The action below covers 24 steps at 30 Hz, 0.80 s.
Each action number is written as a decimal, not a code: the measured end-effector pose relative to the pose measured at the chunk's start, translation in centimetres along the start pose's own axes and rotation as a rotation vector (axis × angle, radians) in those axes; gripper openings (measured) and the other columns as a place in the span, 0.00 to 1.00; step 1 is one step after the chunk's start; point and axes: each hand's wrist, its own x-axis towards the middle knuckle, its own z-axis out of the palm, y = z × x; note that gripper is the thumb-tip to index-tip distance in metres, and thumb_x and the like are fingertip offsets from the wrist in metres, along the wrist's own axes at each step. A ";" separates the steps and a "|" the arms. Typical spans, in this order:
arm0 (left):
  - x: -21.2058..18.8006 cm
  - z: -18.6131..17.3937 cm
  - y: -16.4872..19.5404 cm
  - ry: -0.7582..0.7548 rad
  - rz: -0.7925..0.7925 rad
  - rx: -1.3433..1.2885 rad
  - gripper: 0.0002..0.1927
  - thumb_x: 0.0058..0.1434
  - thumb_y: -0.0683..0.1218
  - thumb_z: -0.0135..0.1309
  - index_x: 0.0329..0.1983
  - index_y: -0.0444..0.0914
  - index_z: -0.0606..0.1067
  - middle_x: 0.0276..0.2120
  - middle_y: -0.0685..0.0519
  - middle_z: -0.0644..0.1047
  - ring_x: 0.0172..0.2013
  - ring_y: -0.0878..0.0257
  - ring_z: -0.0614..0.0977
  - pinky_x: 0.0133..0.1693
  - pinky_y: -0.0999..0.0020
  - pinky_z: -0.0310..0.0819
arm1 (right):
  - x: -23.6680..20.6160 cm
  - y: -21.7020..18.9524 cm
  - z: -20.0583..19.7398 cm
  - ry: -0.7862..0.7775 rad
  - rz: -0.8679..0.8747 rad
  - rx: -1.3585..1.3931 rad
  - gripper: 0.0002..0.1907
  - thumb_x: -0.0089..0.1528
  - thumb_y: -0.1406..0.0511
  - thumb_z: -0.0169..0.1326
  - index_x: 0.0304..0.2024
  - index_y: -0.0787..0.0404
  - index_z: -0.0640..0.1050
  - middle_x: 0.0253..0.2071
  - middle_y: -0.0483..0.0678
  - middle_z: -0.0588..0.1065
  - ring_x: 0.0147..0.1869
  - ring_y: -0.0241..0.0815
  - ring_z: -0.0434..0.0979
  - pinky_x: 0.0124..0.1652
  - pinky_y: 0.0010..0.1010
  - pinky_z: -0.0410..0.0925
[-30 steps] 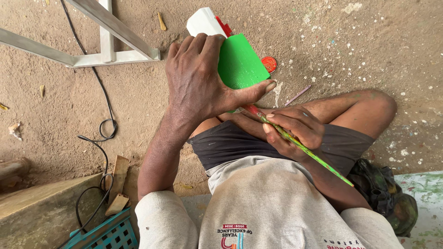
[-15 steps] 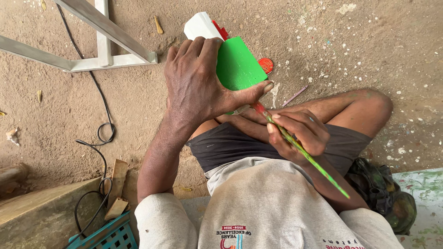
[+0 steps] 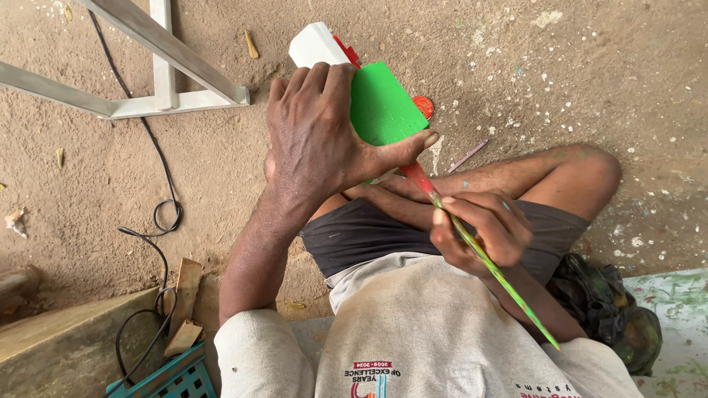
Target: The person paints a small wooden object red using a paintbrush. They hold the object in one hand and repeatedly dip the brush into a red paint container to apply paint to the interior and exterior surfaces.
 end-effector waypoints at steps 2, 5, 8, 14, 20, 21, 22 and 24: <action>0.1 0.1 0.0 -0.003 0.004 0.004 0.49 0.49 0.83 0.63 0.38 0.33 0.75 0.29 0.44 0.77 0.32 0.51 0.80 0.41 0.52 0.69 | -0.1 0.0 -0.1 0.004 -0.004 0.002 0.10 0.60 0.71 0.63 0.42 0.67 0.78 0.38 0.52 0.79 0.39 0.45 0.83 0.39 0.33 0.76; 0.2 0.1 0.0 -0.026 0.010 -0.009 0.48 0.50 0.83 0.63 0.37 0.33 0.75 0.29 0.44 0.77 0.32 0.51 0.80 0.40 0.52 0.69 | 0.0 0.4 0.1 -0.054 0.000 -0.010 0.11 0.62 0.71 0.64 0.45 0.68 0.78 0.40 0.53 0.80 0.41 0.45 0.83 0.41 0.32 0.76; 0.2 0.1 0.1 -0.024 0.010 -0.006 0.48 0.50 0.83 0.63 0.37 0.33 0.75 0.29 0.45 0.76 0.32 0.51 0.80 0.41 0.52 0.69 | 0.0 0.5 0.2 -0.055 -0.001 -0.022 0.11 0.61 0.71 0.63 0.44 0.67 0.78 0.40 0.53 0.79 0.41 0.46 0.83 0.42 0.34 0.75; 0.1 0.1 0.2 -0.029 -0.007 0.009 0.46 0.49 0.82 0.64 0.35 0.34 0.75 0.28 0.45 0.77 0.31 0.50 0.81 0.40 0.53 0.69 | 0.1 -0.4 -0.2 -0.001 -0.084 -0.054 0.10 0.59 0.73 0.65 0.42 0.67 0.79 0.40 0.51 0.79 0.39 0.44 0.82 0.38 0.32 0.74; 0.1 0.2 0.2 -0.042 -0.003 0.001 0.46 0.49 0.82 0.64 0.34 0.33 0.75 0.27 0.45 0.77 0.30 0.51 0.80 0.39 0.53 0.69 | 1.6 -0.9 0.4 -0.098 -0.100 -0.101 0.13 0.57 0.74 0.67 0.43 0.68 0.81 0.41 0.51 0.79 0.40 0.45 0.81 0.40 0.32 0.74; 0.0 0.2 0.2 -0.038 0.006 0.005 0.46 0.49 0.82 0.64 0.34 0.33 0.75 0.27 0.46 0.76 0.30 0.52 0.80 0.39 0.53 0.68 | 1.9 -1.0 0.5 -0.108 -0.100 -0.089 0.13 0.57 0.74 0.67 0.44 0.69 0.81 0.42 0.52 0.79 0.41 0.45 0.81 0.41 0.32 0.74; 0.0 0.2 0.2 -0.035 0.015 0.008 0.46 0.50 0.82 0.64 0.35 0.34 0.75 0.27 0.46 0.76 0.30 0.52 0.80 0.39 0.53 0.68 | 2.1 -1.1 0.5 -0.118 -0.100 -0.077 0.13 0.57 0.74 0.67 0.44 0.69 0.81 0.43 0.52 0.79 0.42 0.45 0.82 0.42 0.32 0.75; -0.1 0.1 0.2 -0.055 0.005 0.005 0.45 0.49 0.81 0.64 0.34 0.34 0.75 0.26 0.47 0.76 0.30 0.53 0.80 0.40 0.53 0.68 | 2.2 -1.6 0.0 -0.137 -0.076 -0.091 0.13 0.57 0.74 0.67 0.43 0.69 0.81 0.41 0.52 0.79 0.40 0.45 0.81 0.40 0.32 0.74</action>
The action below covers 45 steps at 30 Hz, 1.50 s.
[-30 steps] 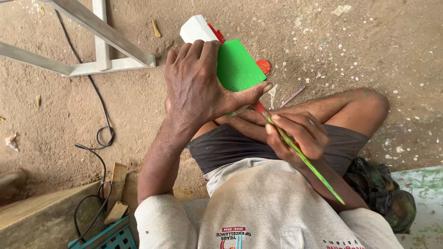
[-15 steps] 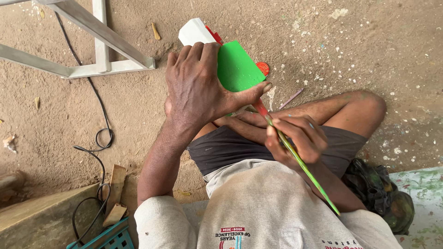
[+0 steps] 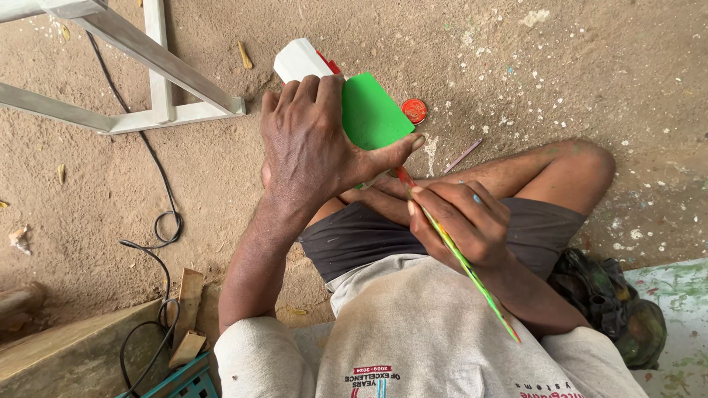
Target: The person paints a small wooden object red using a paintbrush. They hold the object in one hand and repeatedly dip the brush into a red paint container to apply paint to the interior and exterior surfaces.
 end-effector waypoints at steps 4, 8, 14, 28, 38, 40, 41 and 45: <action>-0.1 -0.1 0.0 0.003 -0.003 0.012 0.46 0.48 0.82 0.64 0.35 0.34 0.76 0.28 0.47 0.76 0.32 0.52 0.80 0.41 0.53 0.66 | -0.1 -0.4 -0.7 0.006 0.027 0.021 0.13 0.55 0.74 0.67 0.42 0.68 0.81 0.39 0.51 0.78 0.39 0.45 0.80 0.39 0.33 0.74; 0.0 -0.1 0.2 -0.001 -0.011 0.007 0.46 0.48 0.82 0.64 0.35 0.34 0.75 0.29 0.46 0.76 0.33 0.51 0.80 0.42 0.52 0.67 | 0.0 0.1 0.0 0.021 0.016 0.042 0.13 0.57 0.74 0.67 0.43 0.70 0.81 0.40 0.52 0.79 0.39 0.46 0.81 0.39 0.33 0.74; -0.1 -0.2 0.0 -0.009 -0.025 -0.003 0.46 0.48 0.81 0.65 0.37 0.33 0.75 0.29 0.45 0.76 0.32 0.51 0.80 0.42 0.51 0.68 | -0.4 -0.1 0.1 0.041 0.047 0.026 0.12 0.55 0.74 0.66 0.41 0.69 0.80 0.37 0.52 0.79 0.36 0.45 0.81 0.36 0.31 0.73; -0.1 -0.2 0.1 0.036 -0.016 0.000 0.46 0.47 0.80 0.66 0.37 0.33 0.76 0.28 0.45 0.77 0.31 0.50 0.80 0.41 0.51 0.68 | -0.7 0.2 1.0 0.092 0.016 0.037 0.12 0.56 0.74 0.66 0.41 0.70 0.80 0.38 0.54 0.79 0.37 0.47 0.81 0.36 0.33 0.73; -0.3 -0.2 -0.1 0.029 -0.023 0.006 0.45 0.48 0.80 0.67 0.36 0.33 0.75 0.28 0.45 0.77 0.31 0.50 0.80 0.40 0.52 0.67 | -1.3 0.3 1.2 0.112 0.036 0.043 0.11 0.57 0.74 0.65 0.42 0.70 0.79 0.38 0.54 0.79 0.38 0.47 0.82 0.37 0.33 0.75; -0.2 -0.1 -0.2 0.036 -0.003 0.018 0.45 0.49 0.79 0.67 0.39 0.33 0.76 0.30 0.44 0.77 0.31 0.50 0.80 0.40 0.53 0.67 | -1.2 0.5 1.4 0.110 0.002 0.047 0.12 0.58 0.75 0.65 0.44 0.69 0.80 0.40 0.54 0.79 0.39 0.45 0.82 0.38 0.32 0.75; -0.2 -0.1 -0.2 0.014 -0.015 0.007 0.45 0.49 0.80 0.67 0.38 0.33 0.76 0.29 0.45 0.77 0.31 0.50 0.80 0.39 0.53 0.67 | -1.1 0.6 1.6 0.100 -0.009 0.035 0.13 0.58 0.74 0.65 0.44 0.70 0.80 0.40 0.53 0.79 0.39 0.45 0.82 0.38 0.33 0.75; -0.3 0.0 -0.3 -0.007 -0.023 0.003 0.46 0.49 0.80 0.66 0.37 0.33 0.76 0.28 0.45 0.77 0.30 0.51 0.80 0.39 0.52 0.68 | -1.1 0.5 1.9 0.066 -0.009 -0.001 0.15 0.57 0.74 0.66 0.46 0.70 0.80 0.41 0.52 0.78 0.40 0.45 0.81 0.38 0.34 0.74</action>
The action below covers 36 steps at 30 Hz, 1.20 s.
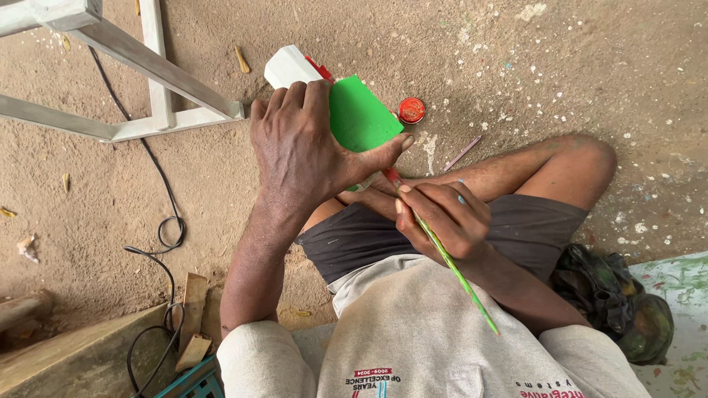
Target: The person paints a small wooden object red using a paintbrush. They hold the object in one hand and repeatedly dip the brush into a red paint container to apply paint to the interior and exterior surfaces.
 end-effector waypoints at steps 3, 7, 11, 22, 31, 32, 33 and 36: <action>-0.1 0.0 -0.1 0.021 0.008 0.007 0.46 0.48 0.80 0.66 0.39 0.33 0.76 0.29 0.44 0.77 0.31 0.49 0.80 0.39 0.52 0.69 | -0.3 -0.4 -0.5 -0.001 0.012 -0.025 0.14 0.57 0.74 0.66 0.45 0.69 0.80 0.40 0.51 0.77 0.38 0.44 0.80 0.36 0.32 0.73; -0.1 0.1 -0.2 0.059 0.032 0.019 0.46 0.50 0.80 0.67 0.40 0.33 0.76 0.30 0.45 0.77 0.34 0.48 0.81 0.44 0.52 0.71 | -0.3 -0.4 -0.3 0.050 -0.023 -0.036 0.14 0.57 0.74 0.66 0.46 0.69 0.80 0.40 0.51 0.77 0.37 0.44 0.80 0.36 0.31 0.73; -0.1 0.2 -0.2 0.027 0.014 0.002 0.45 0.49 0.80 0.67 0.39 0.33 0.76 0.29 0.45 0.77 0.32 0.49 0.81 0.42 0.52 0.71 | -0.2 -0.1 0.4 0.018 -0.027 -0.043 0.14 0.58 0.74 0.66 0.47 0.70 0.80 0.41 0.51 0.78 0.39 0.44 0.80 0.37 0.32 0.74; -0.1 0.3 -0.4 0.041 0.033 0.009 0.44 0.51 0.79 0.67 0.40 0.34 0.77 0.29 0.46 0.77 0.33 0.49 0.81 0.43 0.53 0.71 | -0.2 -0.2 0.4 0.001 -0.043 -0.040 0.15 0.59 0.73 0.66 0.47 0.71 0.80 0.41 0.51 0.77 0.39 0.44 0.80 0.37 0.31 0.74; -0.1 0.3 -0.5 0.034 0.003 0.004 0.45 0.50 0.79 0.67 0.37 0.33 0.76 0.29 0.44 0.78 0.33 0.48 0.81 0.45 0.50 0.72 | -0.9 -0.6 0.0 0.045 -0.063 -0.043 0.14 0.58 0.74 0.66 0.45 0.68 0.80 0.40 0.49 0.76 0.39 0.44 0.79 0.37 0.32 0.73; 0.0 0.4 -0.5 0.023 0.000 0.004 0.45 0.49 0.79 0.67 0.36 0.33 0.76 0.27 0.45 0.77 0.32 0.49 0.81 0.45 0.50 0.72 | -0.8 -0.4 0.2 0.035 -0.065 -0.039 0.14 0.58 0.73 0.66 0.46 0.69 0.80 0.41 0.50 0.77 0.39 0.44 0.80 0.37 0.31 0.73; 0.0 0.4 -0.5 0.012 -0.004 0.004 0.45 0.49 0.79 0.67 0.36 0.33 0.76 0.26 0.45 0.77 0.31 0.49 0.81 0.45 0.50 0.72 | -0.6 -0.1 0.6 0.024 -0.069 -0.034 0.14 0.58 0.73 0.66 0.46 0.70 0.80 0.41 0.51 0.77 0.39 0.43 0.80 0.37 0.31 0.73; 0.0 0.3 -0.5 0.000 -0.011 -0.002 0.44 0.49 0.79 0.67 0.36 0.33 0.76 0.26 0.45 0.77 0.31 0.49 0.81 0.44 0.50 0.72 | -0.5 0.0 0.8 0.006 -0.042 -0.052 0.14 0.57 0.73 0.66 0.45 0.71 0.80 0.41 0.52 0.77 0.38 0.43 0.79 0.36 0.31 0.73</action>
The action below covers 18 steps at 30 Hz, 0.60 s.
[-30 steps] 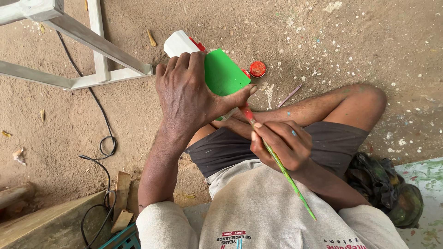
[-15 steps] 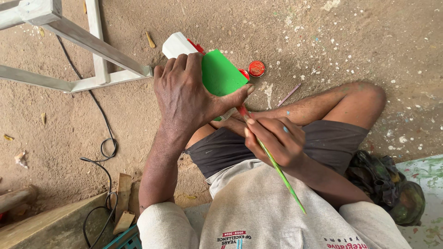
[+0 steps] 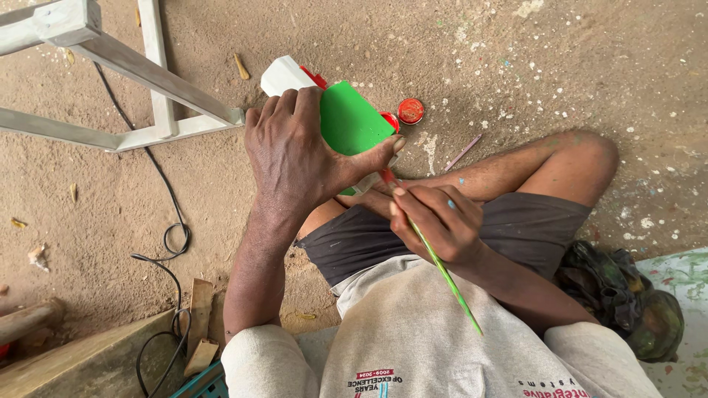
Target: The person paints a small wooden object red using a paintbrush. They hold the object in one hand and repeatedly dip the brush into a red paint container to apply paint to the interior and exterior surfaces.
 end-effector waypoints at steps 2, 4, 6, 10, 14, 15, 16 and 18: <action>-0.1 -0.2 -0.1 0.005 -0.003 -0.001 0.44 0.49 0.79 0.67 0.35 0.34 0.76 0.27 0.45 0.77 0.31 0.49 0.81 0.43 0.50 0.71 | -0.1 -0.2 -0.3 -0.005 0.020 -0.003 0.14 0.57 0.74 0.65 0.45 0.70 0.80 0.40 0.51 0.77 0.38 0.43 0.79 0.36 0.31 0.73; -0.2 -0.3 0.0 0.014 0.004 -0.004 0.43 0.48 0.78 0.68 0.35 0.34 0.75 0.27 0.45 0.77 0.31 0.48 0.81 0.42 0.50 0.71 | -0.4 -0.7 -1.1 -0.005 0.037 0.005 0.13 0.57 0.75 0.65 0.44 0.70 0.80 0.40 0.51 0.77 0.38 0.43 0.79 0.36 0.31 0.73; -0.2 -0.2 0.0 0.015 -0.003 0.006 0.43 0.48 0.78 0.68 0.34 0.34 0.75 0.27 0.45 0.77 0.32 0.48 0.81 0.43 0.50 0.71 | -0.5 -0.9 -1.4 0.014 0.010 -0.011 0.13 0.57 0.74 0.64 0.45 0.69 0.80 0.40 0.51 0.77 0.39 0.44 0.79 0.37 0.32 0.73; -0.1 -0.1 0.2 0.025 0.009 0.024 0.43 0.48 0.78 0.69 0.34 0.34 0.74 0.27 0.46 0.77 0.33 0.48 0.81 0.44 0.51 0.72 | -0.2 -0.7 -1.1 -0.012 -0.031 0.035 0.13 0.59 0.73 0.66 0.46 0.71 0.80 0.42 0.51 0.78 0.39 0.43 0.80 0.37 0.30 0.73; -0.2 -0.3 0.1 0.007 0.002 0.006 0.43 0.48 0.78 0.69 0.36 0.34 0.75 0.26 0.47 0.76 0.31 0.50 0.81 0.41 0.51 0.70 | -0.3 -0.6 -1.2 0.000 0.028 0.038 0.13 0.58 0.74 0.64 0.45 0.69 0.80 0.41 0.51 0.77 0.39 0.44 0.80 0.37 0.32 0.73; -0.3 -0.4 0.1 0.007 -0.002 0.001 0.42 0.48 0.78 0.69 0.36 0.35 0.75 0.27 0.47 0.77 0.31 0.50 0.81 0.41 0.52 0.70 | -0.4 -0.6 -1.3 0.004 0.037 0.057 0.13 0.57 0.74 0.64 0.45 0.69 0.80 0.40 0.51 0.77 0.39 0.45 0.80 0.37 0.32 0.74; -0.4 -0.4 0.1 0.007 -0.004 -0.006 0.42 0.49 0.77 0.69 0.36 0.35 0.75 0.27 0.47 0.77 0.31 0.51 0.80 0.41 0.52 0.70 | -0.4 -0.6 -1.3 0.009 0.047 0.073 0.13 0.57 0.74 0.63 0.45 0.69 0.80 0.40 0.51 0.77 0.39 0.45 0.80 0.37 0.32 0.74; -0.3 -0.3 0.1 0.020 0.006 0.016 0.42 0.48 0.78 0.68 0.36 0.35 0.75 0.27 0.47 0.76 0.30 0.52 0.80 0.39 0.53 0.70 | -0.6 -0.5 -1.3 0.008 0.040 0.110 0.13 0.58 0.73 0.64 0.45 0.69 0.80 0.41 0.51 0.77 0.40 0.44 0.81 0.38 0.31 0.74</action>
